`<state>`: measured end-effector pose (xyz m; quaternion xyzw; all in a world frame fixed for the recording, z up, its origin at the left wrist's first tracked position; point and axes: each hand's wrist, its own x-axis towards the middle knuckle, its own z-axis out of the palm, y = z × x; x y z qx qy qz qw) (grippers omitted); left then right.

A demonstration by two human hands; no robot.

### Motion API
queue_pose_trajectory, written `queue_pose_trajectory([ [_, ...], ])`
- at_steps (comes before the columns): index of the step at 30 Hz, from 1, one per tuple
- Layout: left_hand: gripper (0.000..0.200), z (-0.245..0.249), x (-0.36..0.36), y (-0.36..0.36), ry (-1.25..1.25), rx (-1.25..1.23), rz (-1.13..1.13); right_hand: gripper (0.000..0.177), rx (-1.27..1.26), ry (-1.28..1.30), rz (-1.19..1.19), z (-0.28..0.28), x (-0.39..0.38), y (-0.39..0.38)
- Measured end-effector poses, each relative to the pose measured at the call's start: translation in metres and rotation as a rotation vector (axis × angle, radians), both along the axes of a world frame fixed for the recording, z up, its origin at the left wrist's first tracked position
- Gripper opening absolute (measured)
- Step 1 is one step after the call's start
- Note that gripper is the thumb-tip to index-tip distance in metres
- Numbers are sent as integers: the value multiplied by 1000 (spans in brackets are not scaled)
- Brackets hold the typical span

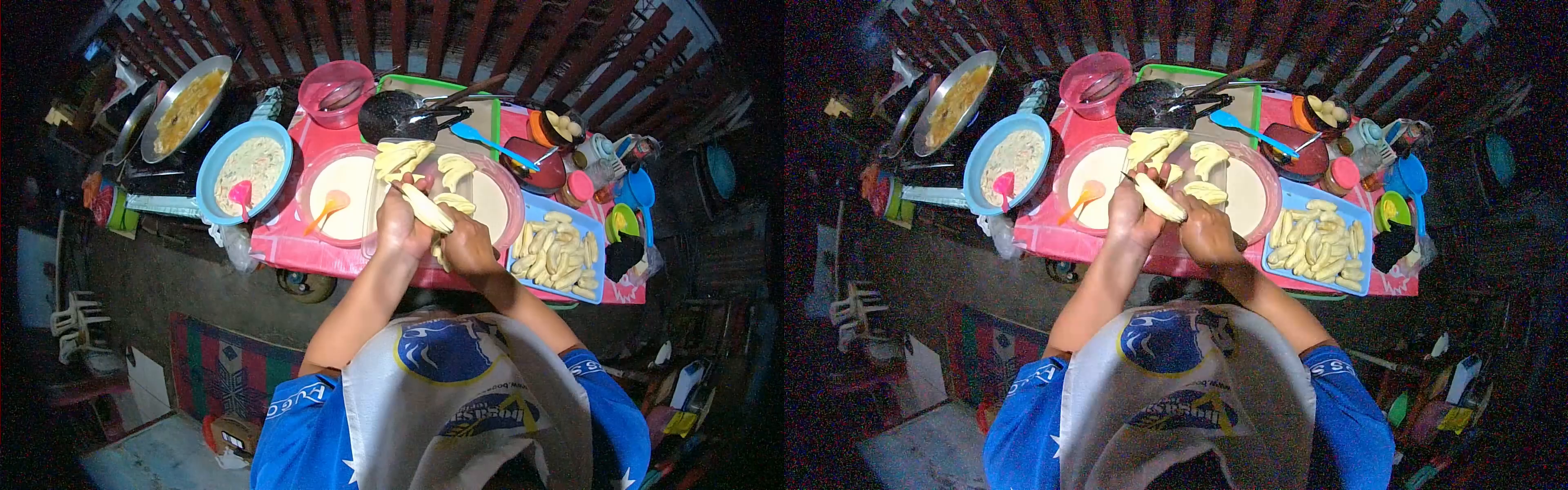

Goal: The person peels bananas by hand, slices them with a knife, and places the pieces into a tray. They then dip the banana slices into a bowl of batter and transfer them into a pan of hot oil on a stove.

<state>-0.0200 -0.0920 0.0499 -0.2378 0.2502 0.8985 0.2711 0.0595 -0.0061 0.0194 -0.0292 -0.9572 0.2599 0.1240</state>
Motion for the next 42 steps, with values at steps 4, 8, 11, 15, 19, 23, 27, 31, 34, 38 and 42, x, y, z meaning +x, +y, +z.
queue_pose_trajectory([
  [4, 21, -3, 1, 1, 41, -4, 30, 36, -30, -33, 7, 8, -2, -1],
  [8, 25, -1, 0, 0, 52, -23, 0, 32, 50, -76, -12, 17, -2, -1],
  [11, 32, -7, -4, 0, 117, 156, -112, 31, 250, 12, -41, 14, -5, 8],
  [15, 39, -11, 14, 8, 167, 199, -287, 27, 557, 13, -97, 24, -5, 21],
  [19, 25, -26, 18, 21, 124, 160, -219, 38, 630, 1, -47, 32, 5, 36],
  [23, 22, -37, 13, 16, 66, 147, -190, 44, 533, -118, 25, 52, 48, 70],
  [27, 26, -21, 14, 2, 302, -194, -420, 41, 269, -457, 23, 72, 67, 95],
  [31, 39, 5, 21, 17, 665, -404, -802, 33, -590, -167, 18, 55, 38, 101],
  [34, 44, 23, 22, 22, 757, -480, -801, 31, -808, -181, 70, 40, 32, 97],
  [38, 42, 11, 27, 30, 615, -397, -483, 23, -1222, -208, -109, 29, 34, 83],
  [42, 43, 2, 39, 38, 504, -355, -285, 19, -1414, -117, -95, 11, 30, 79],
])
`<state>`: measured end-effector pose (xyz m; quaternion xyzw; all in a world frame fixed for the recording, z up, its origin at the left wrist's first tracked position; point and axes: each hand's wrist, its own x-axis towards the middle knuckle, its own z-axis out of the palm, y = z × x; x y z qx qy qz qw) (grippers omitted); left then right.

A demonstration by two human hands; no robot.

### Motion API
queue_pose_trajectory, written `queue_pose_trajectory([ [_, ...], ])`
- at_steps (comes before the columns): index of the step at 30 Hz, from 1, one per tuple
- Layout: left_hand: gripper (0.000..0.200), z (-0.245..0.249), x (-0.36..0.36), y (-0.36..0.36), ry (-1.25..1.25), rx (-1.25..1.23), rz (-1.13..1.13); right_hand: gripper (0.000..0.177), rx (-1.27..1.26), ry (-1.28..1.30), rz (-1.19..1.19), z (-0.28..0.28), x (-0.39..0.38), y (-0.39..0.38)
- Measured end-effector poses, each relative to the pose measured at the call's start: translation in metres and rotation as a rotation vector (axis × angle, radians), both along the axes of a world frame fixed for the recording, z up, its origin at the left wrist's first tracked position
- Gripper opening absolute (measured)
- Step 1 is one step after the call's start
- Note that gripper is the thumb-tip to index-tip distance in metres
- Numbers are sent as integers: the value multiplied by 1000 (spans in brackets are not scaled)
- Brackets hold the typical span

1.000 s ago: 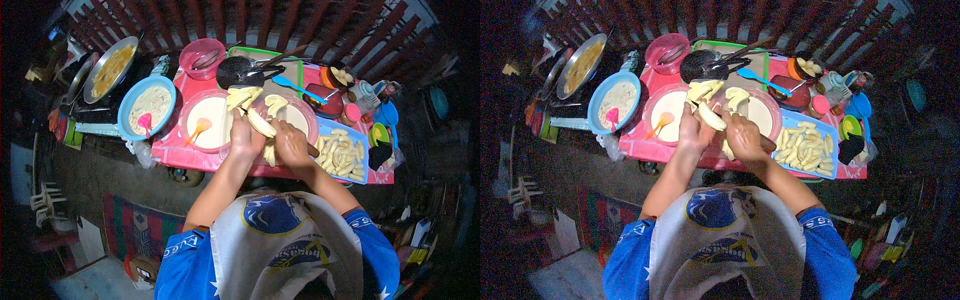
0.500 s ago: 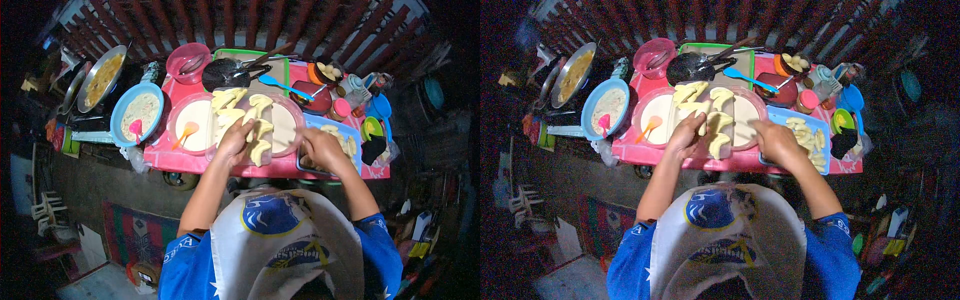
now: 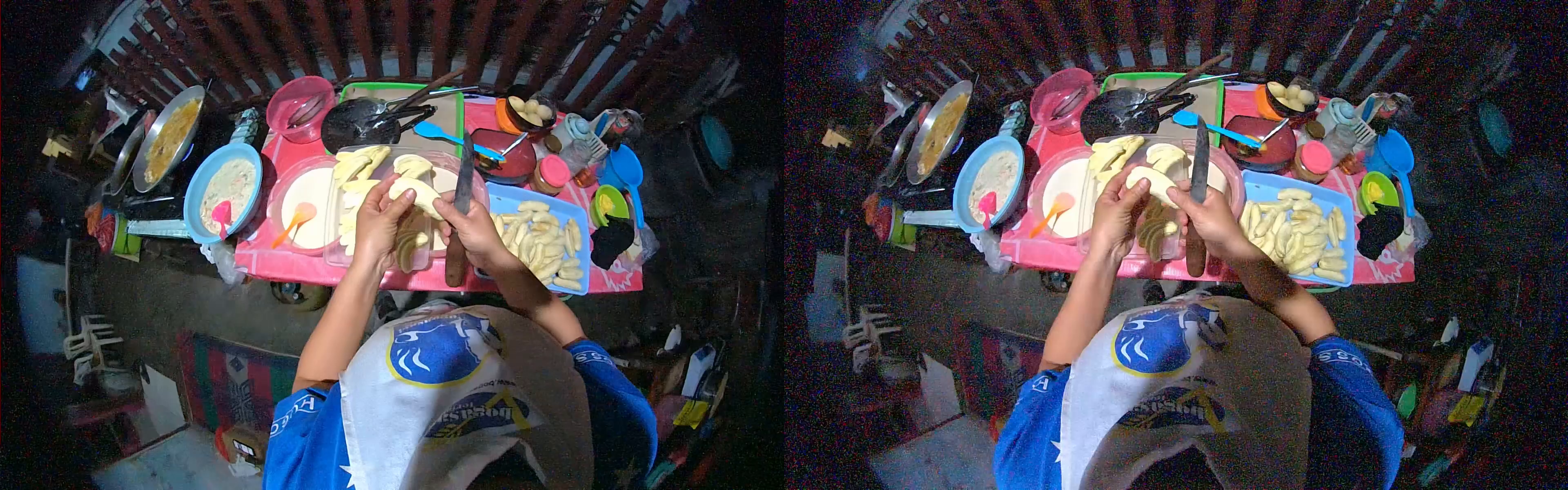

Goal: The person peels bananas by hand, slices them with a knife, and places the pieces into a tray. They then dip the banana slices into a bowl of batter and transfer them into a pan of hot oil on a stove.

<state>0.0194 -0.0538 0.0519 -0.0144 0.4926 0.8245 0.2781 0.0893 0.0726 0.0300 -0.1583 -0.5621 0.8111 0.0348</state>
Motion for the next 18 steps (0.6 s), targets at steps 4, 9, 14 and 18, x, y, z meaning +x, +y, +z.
queue_pose_trajectory([
  [4, 43, -5, 5, 2, -5, 18, 51, 18, -123, -25, -5, -2, 1, -1],
  [9, 38, -14, 11, 4, -5, 34, 113, 19, -199, -25, 15, -8, 1, 3],
  [14, 36, -10, 6, -3, -90, 11, 35, 19, -201, -29, 62, -14, 3, 7],
  [18, 37, -5, 6, -2, -59, -34, 39, 17, -179, -45, 52, -14, 2, 6],
])
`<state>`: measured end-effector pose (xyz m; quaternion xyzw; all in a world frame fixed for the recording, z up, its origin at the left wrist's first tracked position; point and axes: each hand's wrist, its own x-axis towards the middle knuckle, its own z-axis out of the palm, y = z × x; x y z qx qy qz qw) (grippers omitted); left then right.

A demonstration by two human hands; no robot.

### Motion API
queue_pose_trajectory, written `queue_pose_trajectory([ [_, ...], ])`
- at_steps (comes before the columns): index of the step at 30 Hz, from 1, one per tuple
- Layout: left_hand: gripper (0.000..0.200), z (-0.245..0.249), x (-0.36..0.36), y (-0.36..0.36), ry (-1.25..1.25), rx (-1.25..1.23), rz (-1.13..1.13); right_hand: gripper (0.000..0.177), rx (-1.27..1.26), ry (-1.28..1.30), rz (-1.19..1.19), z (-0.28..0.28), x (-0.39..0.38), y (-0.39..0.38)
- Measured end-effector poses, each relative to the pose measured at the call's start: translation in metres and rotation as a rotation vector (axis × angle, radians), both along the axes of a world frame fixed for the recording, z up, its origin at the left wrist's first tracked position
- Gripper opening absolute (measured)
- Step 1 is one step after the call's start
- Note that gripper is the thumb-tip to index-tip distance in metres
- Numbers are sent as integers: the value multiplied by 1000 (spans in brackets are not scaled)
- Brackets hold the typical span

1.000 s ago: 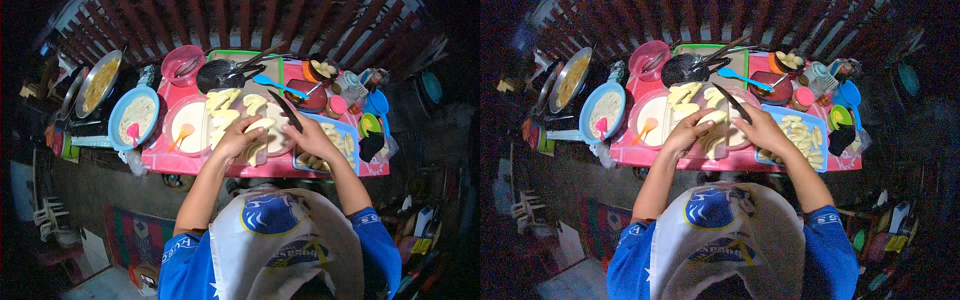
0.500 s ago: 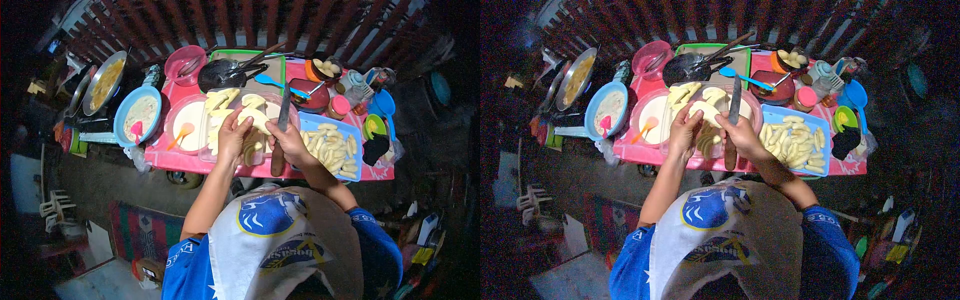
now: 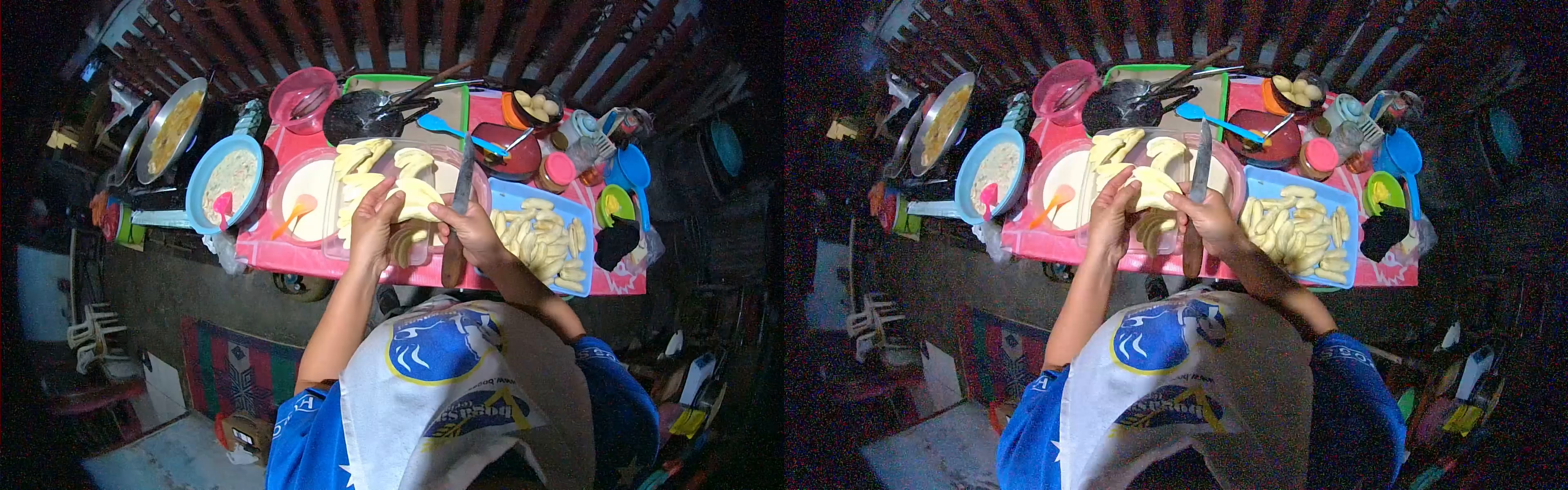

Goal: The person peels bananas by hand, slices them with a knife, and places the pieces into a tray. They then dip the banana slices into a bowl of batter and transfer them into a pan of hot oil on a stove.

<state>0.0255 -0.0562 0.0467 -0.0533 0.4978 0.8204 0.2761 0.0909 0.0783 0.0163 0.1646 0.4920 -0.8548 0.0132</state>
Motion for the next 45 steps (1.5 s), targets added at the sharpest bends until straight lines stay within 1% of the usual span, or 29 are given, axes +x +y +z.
queue_pose_trajectory([
  [5, 41, -12, -7, -6, 41, 13, -72, 16, -5, -31, 7, -4, -3, 3],
  [8, 43, -15, -10, -12, 21, 33, -112, 12, 19, -86, 32, 0, -3, 2],
  [10, 44, -21, -12, -18, -7, 48, -121, 24, 0, -139, 59, -3, -4, 1],
  [12, 40, -38, -11, -30, -21, -17, -175, 20, 33, -170, 119, 5, 0, -3],
  [13, 37, -45, -6, -32, -97, 28, -142, 19, 66, -198, 174, 7, 2, -5],
  [14, 36, -46, -1, -34, -140, 11, -120, 20, 134, -205, 225, 4, 4, -6],
  [15, 35, -47, 5, -36, -186, -6, -97, 20, 132, -210, 241, -1, 5, -9],
  [16, 35, -56, 9, -40, -172, -2, -93, 21, 126, -249, 251, -6, 5, -12],
  [17, 35, -54, 12, -42, -246, 41, -39, 21, 121, -287, 259, -12, 3, -15],
  [19, 35, -57, 9, -52, -255, 55, -8, 21, 145, -315, 284, -17, -7, -23],
  [21, 37, -67, -6, -62, -219, 34, -4, 18, 92, -274, 184, -4, -23, -40],
  [22, 39, -71, -16, -66, -180, 12, -6, 16, 165, -222, 221, -19, -35, -38],
  [23, 41, -62, -27, -68, -168, 23, 22, 16, 167, -223, 224, -20, -48, -41],
  [25, 42, -64, -54, -79, -102, -64, 43, 15, 191, -251, 230, -19, -76, -52],
  [27, 43, -52, -78, -84, -115, -125, 55, 15, 179, -260, 204, -34, -107, -63],
  [28, 43, -73, -96, -95, -66, -217, -32, 16, 168, -269, 178, -44, -121, -67],
  [29, 43, -81, -106, -94, -65, -214, -35, 16, 171, -269, 175, -51, -133, -72],
  [31, 43, -94, -121, -92, -72, -144, 152, 19, 325, -342, 129, -64, -152, -79],
  [32, 42, -108, -128, -96, -42, -176, 161, 24, 371, -351, 110, -70, -158, -81],
  [33, 42, -117, -132, -98, -42, -172, 158, 24, 374, -352, 106, -73, -161, -82],
  [34, 38, -126, -134, -99, 49, -254, 160, 23, 460, -352, 98, -77, -164, -83],
  [35, 35, -125, -134, -100, 138, -335, 160, 23, 545, -354, 90, -77, -164, -85],
  [36, 35, -124, -133, -101, 135, -333, 153, 23, 546, -360, 84, -76, -164, -85],
  [38, 29, -122, -126, -106, 479, -774, -86, 23, 698, -327, 93, -76, -162, -86],
  [39, 29, -123, -122, -108, 480, -771, -94, 23, 697, -332, 86, -76, -161, -87],
  [41, 27, -122, -115, -108, 1052, -1080, -51, 27, 737, -239, 80, -78, -160, -87],
  [42, 19, -114, -110, -106, 968, -987, -42, 30, 833, -209, 65, -84, -161, -87],
  [43, 19, -119, -109, -105, 979, -970, -68, 36, 1011, -168, 46, -89, -159, -85],
  [45, 19, -142, -115, -106, 931, -972, -132, 40, 1283, -57, 5, -67, -143, -81],
])
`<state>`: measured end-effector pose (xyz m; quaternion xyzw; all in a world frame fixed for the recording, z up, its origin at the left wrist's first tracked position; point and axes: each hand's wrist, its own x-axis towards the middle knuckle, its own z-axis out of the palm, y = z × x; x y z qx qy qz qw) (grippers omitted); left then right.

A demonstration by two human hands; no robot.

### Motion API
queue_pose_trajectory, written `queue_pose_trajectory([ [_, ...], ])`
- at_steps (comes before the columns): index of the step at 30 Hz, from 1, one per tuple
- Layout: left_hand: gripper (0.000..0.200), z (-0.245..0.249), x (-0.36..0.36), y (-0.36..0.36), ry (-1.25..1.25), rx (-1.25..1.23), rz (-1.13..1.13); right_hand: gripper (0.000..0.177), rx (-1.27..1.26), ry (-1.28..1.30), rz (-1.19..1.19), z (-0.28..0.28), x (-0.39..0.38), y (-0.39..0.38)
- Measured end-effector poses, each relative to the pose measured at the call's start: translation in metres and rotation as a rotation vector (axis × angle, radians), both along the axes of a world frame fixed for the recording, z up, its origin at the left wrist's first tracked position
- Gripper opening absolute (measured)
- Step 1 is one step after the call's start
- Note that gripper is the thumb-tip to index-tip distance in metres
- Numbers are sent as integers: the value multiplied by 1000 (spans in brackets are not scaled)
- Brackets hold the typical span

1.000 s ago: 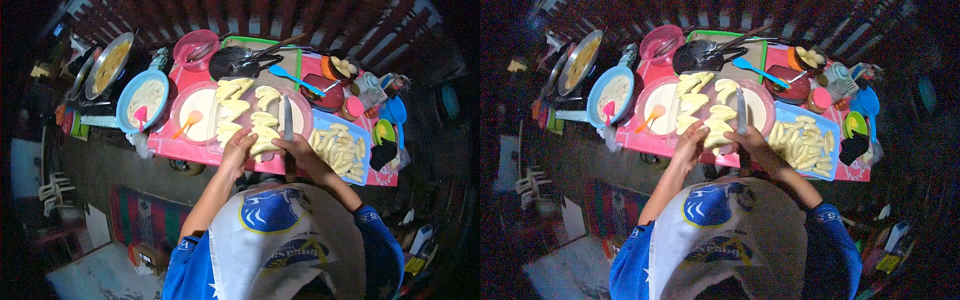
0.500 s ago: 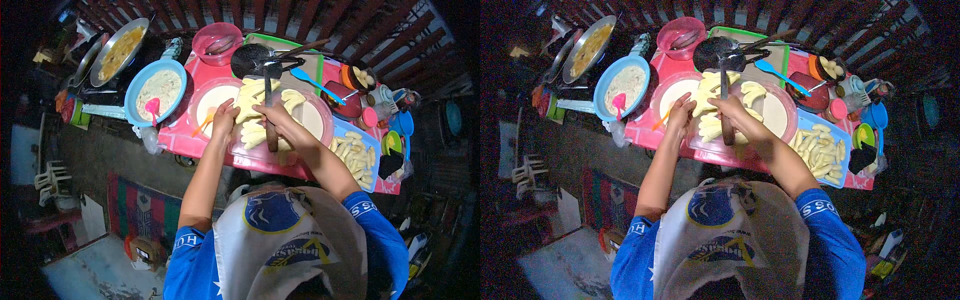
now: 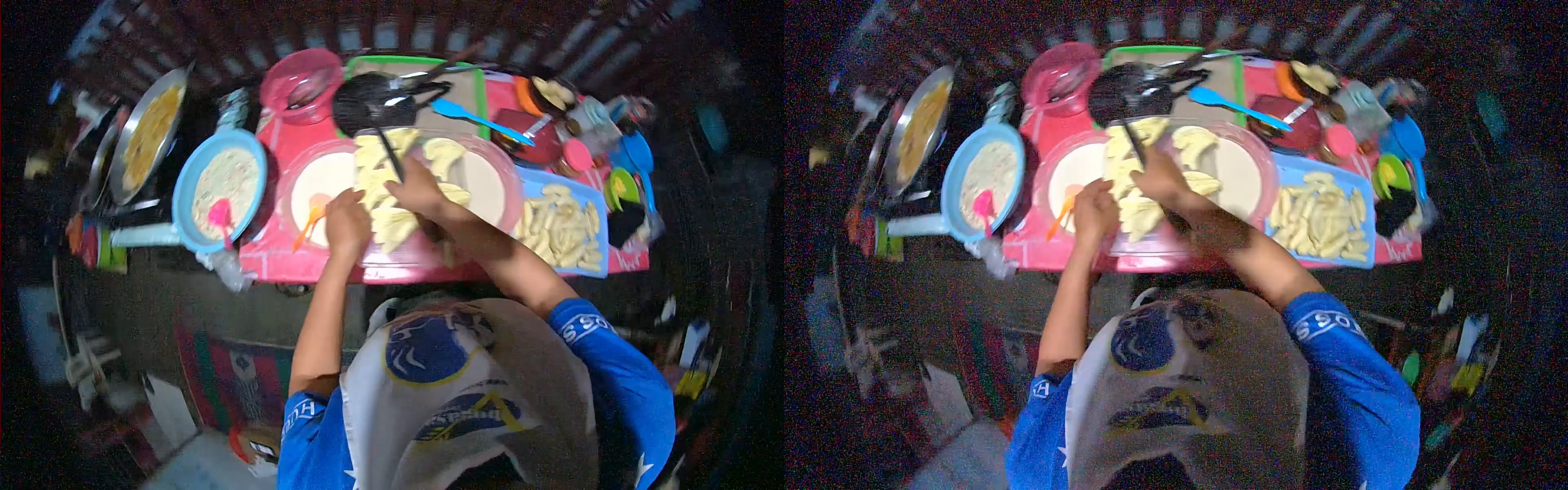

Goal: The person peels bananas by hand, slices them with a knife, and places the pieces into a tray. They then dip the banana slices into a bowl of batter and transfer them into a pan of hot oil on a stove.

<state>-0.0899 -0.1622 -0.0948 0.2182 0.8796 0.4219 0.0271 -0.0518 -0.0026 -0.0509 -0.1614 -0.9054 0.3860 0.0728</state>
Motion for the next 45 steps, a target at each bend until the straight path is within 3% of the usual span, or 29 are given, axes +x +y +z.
queue_pose_trajectory([
  [2, 18, -17, -7, -1, -142, 126, 65, 42, -110, -67, 57, 8, 19, 15],
  [4, 18, 45, 11, 12, 92, -98, 5, 38, -140, -133, 106, 34, 58, 33],
  [6, 18, 52, 14, 24, 149, 40, -39, 29, -388, 164, 84, 22, 105, 45],
  [8, 20, 59, 26, 49, 109, 75, -63, 19, -577, -214, 68, 29, 158, 65],
  [10, 20, 83, 51, 87, -84, 360, -143, 17, -873, -188, -45, 45, 211, 76],
  [11, 21, 88, 60, 106, -103, 305, -196, 17, -864, -190, -109, 24, 237, 81],
  [12, 20, 82, 66, 125, 69, 274, -321, 18, -856, -191, -174, 2, 259, 87],
  [13, 20, 96, 82, 147, 4, 223, -388, 18, -860, -181, -188, 4, 276, 94],
  [15, 26, 81, 103, 192, -180, 260, -560, 19, -987, -125, -470, 7, 303, 109],
  [17, 32, 62, 123, 237, -293, 138, -638, 18, -1000, -64, -549, 6, 323, 125],
  [19, 34, 12, 131, 284, -432, 62, -687, 17, -1007, 4, -626, 1, 343, 141],
  [20, 34, -4, 133, 305, -421, 62, -704, 16, -974, 49, -667, -7, 354, 148],
  [22, 40, -27, 141, 342, -216, -225, -597, 14, -932, 112, -723, -22, 375, 157],
  [23, 40, -38, 145, 356, -209, -219, -617, 13, -913, 82, -780, -28, 386, 159],
  [28, 58, -52, 152, 395, -466, -578, -388, 10, -917, 37, -918, -10, 409, 166],
  [31, 63, -33, 163, 407, -412, -788, -268, 11, -879, 10, -1074, -5, 414, 175],
  [32, 64, -40, 159, 407, -431, -781, -298, 12, -933, -38, -995, 8, 411, 177],
  [34, 63, -94, 140, 413, -380, -697, -369, 13, -988, 17, -916, -1, 408, 183],
  [35, 67, -34, 157, 405, -279, -687, -412, 13, -988, 118, -909, -47, 411, 186],
  [36, 69, -35, 150, 408, -299, -638, -503, 12, -1610, 578, -370, -155, 425, 204],
  [37, 66, -62, 136, 408, -225, -477, -551, 13, -1043, 260, -533, -46, 401, 210],
  [38, 62, -153, 100, 412, 161, -202, -583, 16, -818, 187, -792, -12, 382, 203],
  [39, 55, -81, 127, 408, -65, -356, -429, 18, -783, 260, -826, 9, 376, 206],
  [40, 41, -6, 150, 394, -319, -242, -500, 20, -752, 323, -845, 20, 370, 211],
  [41, 27, -59, 123, 395, -524, 138, -637, 20, -789, 364, -852, 8, 359, 222],
  [43, 22, 6, 155, 377, -726, 186, -529, 25, -918, 391, -854, 7, 337, 239],
  [45, 21, 29, 184, 360, -424, 350, -564, 35, -1053, 456, -812, 23, 316, 242],
])
